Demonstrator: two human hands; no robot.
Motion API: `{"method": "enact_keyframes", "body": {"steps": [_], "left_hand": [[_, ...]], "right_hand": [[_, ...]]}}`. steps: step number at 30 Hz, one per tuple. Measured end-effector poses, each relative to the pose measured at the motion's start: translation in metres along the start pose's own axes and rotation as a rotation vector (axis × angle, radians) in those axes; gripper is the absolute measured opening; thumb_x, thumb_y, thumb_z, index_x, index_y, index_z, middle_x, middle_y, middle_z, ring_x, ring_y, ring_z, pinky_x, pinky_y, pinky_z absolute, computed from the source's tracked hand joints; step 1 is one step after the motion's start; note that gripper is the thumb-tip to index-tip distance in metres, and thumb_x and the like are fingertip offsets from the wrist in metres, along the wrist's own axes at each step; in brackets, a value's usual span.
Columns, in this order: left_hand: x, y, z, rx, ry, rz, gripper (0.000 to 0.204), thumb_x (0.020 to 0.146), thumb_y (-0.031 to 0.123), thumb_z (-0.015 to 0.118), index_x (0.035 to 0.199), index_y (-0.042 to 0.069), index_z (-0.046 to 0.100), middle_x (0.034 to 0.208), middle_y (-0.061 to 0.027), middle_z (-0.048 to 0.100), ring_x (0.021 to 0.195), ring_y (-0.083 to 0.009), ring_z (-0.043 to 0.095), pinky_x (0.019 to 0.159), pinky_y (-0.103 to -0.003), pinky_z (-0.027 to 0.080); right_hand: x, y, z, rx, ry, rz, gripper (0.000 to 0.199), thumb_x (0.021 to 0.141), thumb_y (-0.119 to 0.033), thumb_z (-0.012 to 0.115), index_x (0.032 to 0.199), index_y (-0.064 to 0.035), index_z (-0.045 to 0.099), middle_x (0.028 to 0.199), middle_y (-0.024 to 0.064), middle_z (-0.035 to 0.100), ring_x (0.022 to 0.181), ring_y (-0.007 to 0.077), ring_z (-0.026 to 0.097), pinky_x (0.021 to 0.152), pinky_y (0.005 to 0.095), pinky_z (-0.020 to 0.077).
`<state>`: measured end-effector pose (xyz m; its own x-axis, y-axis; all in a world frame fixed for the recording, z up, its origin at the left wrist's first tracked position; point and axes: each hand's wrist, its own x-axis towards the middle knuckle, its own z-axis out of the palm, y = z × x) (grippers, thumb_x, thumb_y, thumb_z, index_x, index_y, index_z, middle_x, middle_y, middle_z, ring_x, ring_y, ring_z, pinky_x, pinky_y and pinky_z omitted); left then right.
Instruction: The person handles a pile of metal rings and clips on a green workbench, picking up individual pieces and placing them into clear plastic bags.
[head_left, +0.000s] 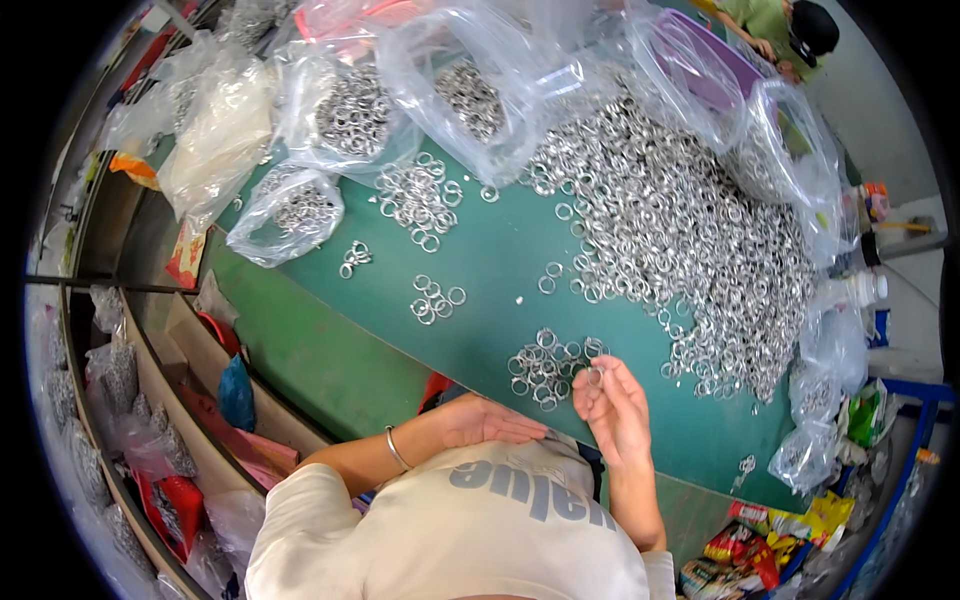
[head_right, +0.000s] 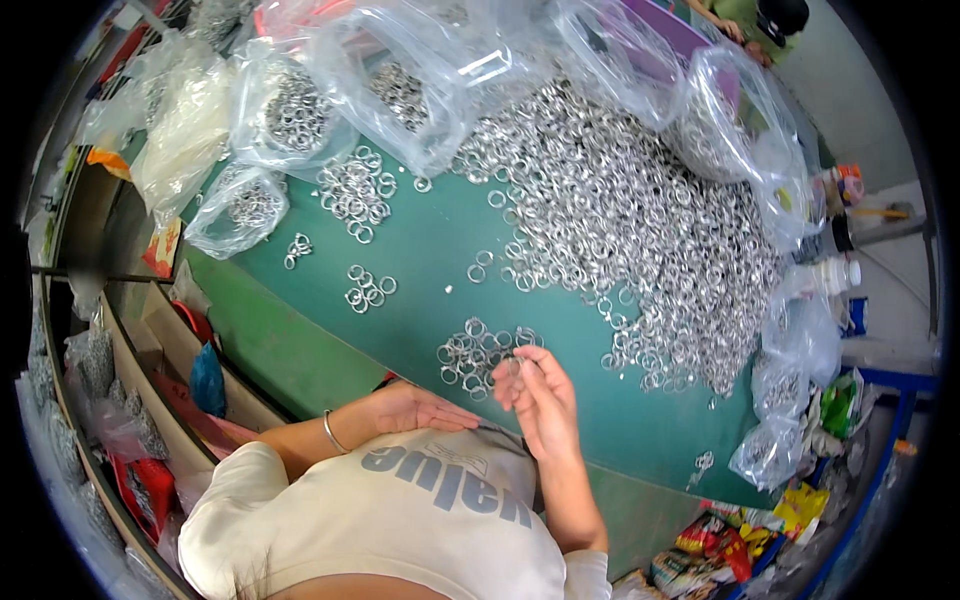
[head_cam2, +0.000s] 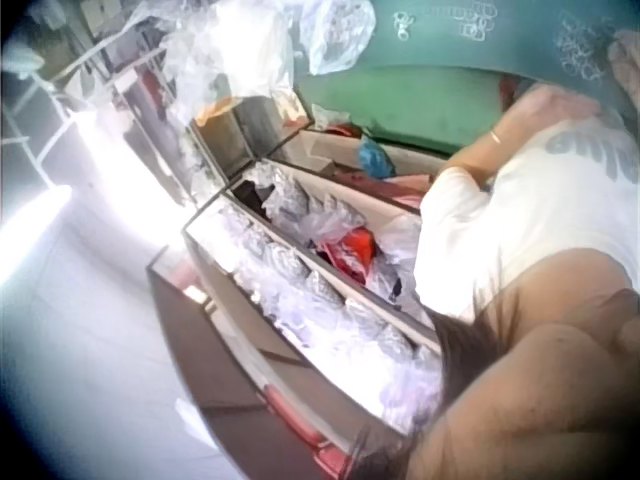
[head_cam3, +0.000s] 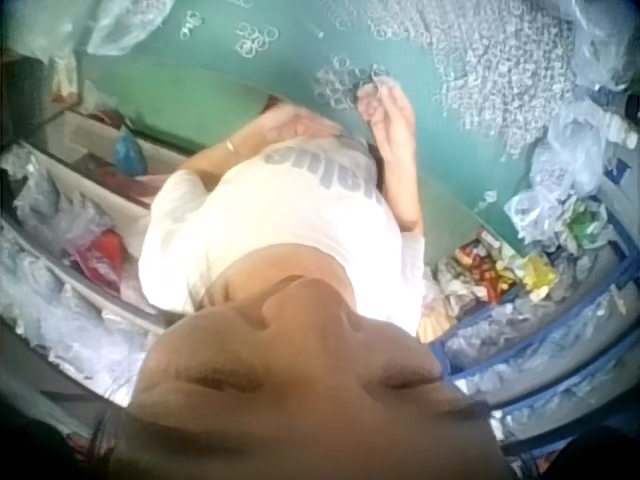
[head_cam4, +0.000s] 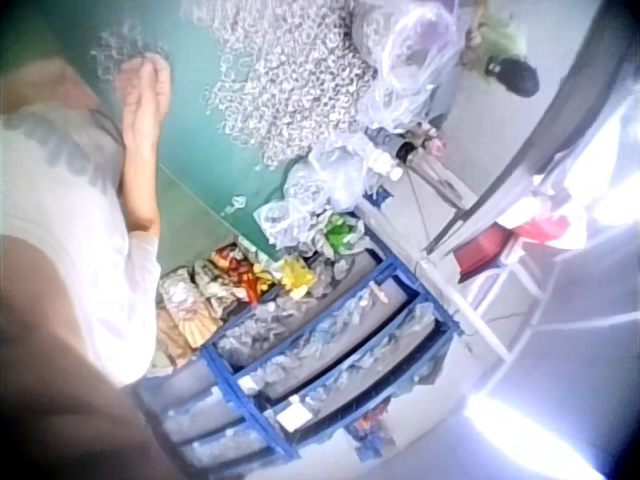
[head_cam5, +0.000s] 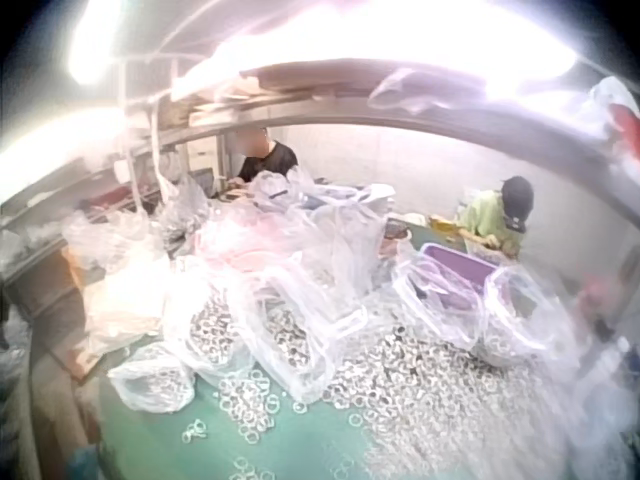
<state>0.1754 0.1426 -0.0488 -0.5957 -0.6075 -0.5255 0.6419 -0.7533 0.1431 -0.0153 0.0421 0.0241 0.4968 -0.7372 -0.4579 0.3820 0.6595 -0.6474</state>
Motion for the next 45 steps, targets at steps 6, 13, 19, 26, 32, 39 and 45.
{"method": "enact_keyframes", "body": {"steps": [6,13,19,26,32,39,45], "left_hand": [[-0.003,0.003,0.005,0.003,-0.014,0.003,0.041,0.093,0.002,0.041,0.131,-0.011,0.037,0.129,-0.0337,0.046,0.121,-0.0381,0.050,0.101,-0.039,0.045],[-0.005,0.006,0.002,0.029,-0.038,0.011,0.041,0.094,0.007,0.046,0.132,-0.008,0.040,0.129,-0.0286,0.049,0.121,-0.0341,0.051,0.101,-0.038,0.045],[-0.005,0.002,-0.007,0.004,-0.057,0.025,0.040,0.095,0.006,0.043,0.132,-0.009,0.039,0.130,-0.0291,0.048,0.121,-0.0342,0.051,0.101,-0.038,0.044],[-0.007,0.006,-0.007,0.008,-0.023,0.031,0.042,0.097,0.012,0.040,0.132,-0.010,0.040,0.130,-0.0282,0.048,0.123,-0.0337,0.049,0.106,-0.040,0.039],[-0.001,0.001,-0.009,-0.047,-0.100,-0.010,0.048,0.099,0.021,0.032,0.137,-0.008,0.033,0.134,-0.0318,0.042,0.127,-0.0385,0.043,0.110,-0.043,0.033],[0.020,-0.003,-0.003,-0.219,-0.190,-0.110,0.057,0.100,0.036,0.033,0.143,0.001,0.025,0.137,-0.0350,0.036,0.129,-0.0431,0.038,0.111,-0.045,0.030],[0.025,-0.004,0.005,-0.202,-0.246,-0.122,0.066,0.098,0.050,0.031,0.145,0.004,0.025,0.139,-0.0348,0.032,0.131,-0.0434,0.035,0.112,-0.047,0.028]], "right_hand": [[0.007,-0.013,0.003,-0.371,-0.313,0.221,0.027,0.095,-0.021,0.053,0.097,0.0056,0.060,0.066,0.0065,0.054,0.056,0.0145,0.052,0.050,0.0245,0.0400],[0.055,-0.016,0.057,-0.490,-0.399,0.354,0.028,0.095,-0.022,0.054,0.106,0.0027,0.058,0.076,0.0059,0.058,0.059,0.0116,0.054,0.048,0.0230,0.0421],[0.169,-0.045,0.153,-0.241,-0.336,-0.138,0.044,0.096,-0.022,0.053,0.130,0.0043,0.044,0.119,0.0189,0.058,0.100,0.0238,0.060,0.083,0.0336,0.0495],[0.089,-0.040,0.071,-0.966,-0.445,-0.190,0.034,0.090,-0.007,0.056,0.123,0.0009,0.054,0.110,0.0134,0.064,0.103,0.0216,0.060,0.089,0.0338,0.0463],[0.025,-0.036,-0.029,-1.448,-0.292,-0.578,0.049,0.078,-0.021,0.071,0.122,-0.0028,0.058,0.123,0.0135,0.058,0.123,0.0323,0.047,0.102,0.0436,0.0341],[0.008,-0.007,-0.040,-1.649,-0.256,-0.614,0.062,0.072,-0.035,0.075,0.123,-0.0051,0.056,0.136,0.0127,0.045,0.133,0.0363,0.035,0.109,0.0531,0.0236],[0.001,0.008,-0.025,-1.678,-0.173,-0.635,0.066,0.075,-0.035,0.073,0.128,-0.0042,0.049,0.136,0.0163,0.044,0.133,0.0387,0.032,0.107,0.0553,0.0252]]}}
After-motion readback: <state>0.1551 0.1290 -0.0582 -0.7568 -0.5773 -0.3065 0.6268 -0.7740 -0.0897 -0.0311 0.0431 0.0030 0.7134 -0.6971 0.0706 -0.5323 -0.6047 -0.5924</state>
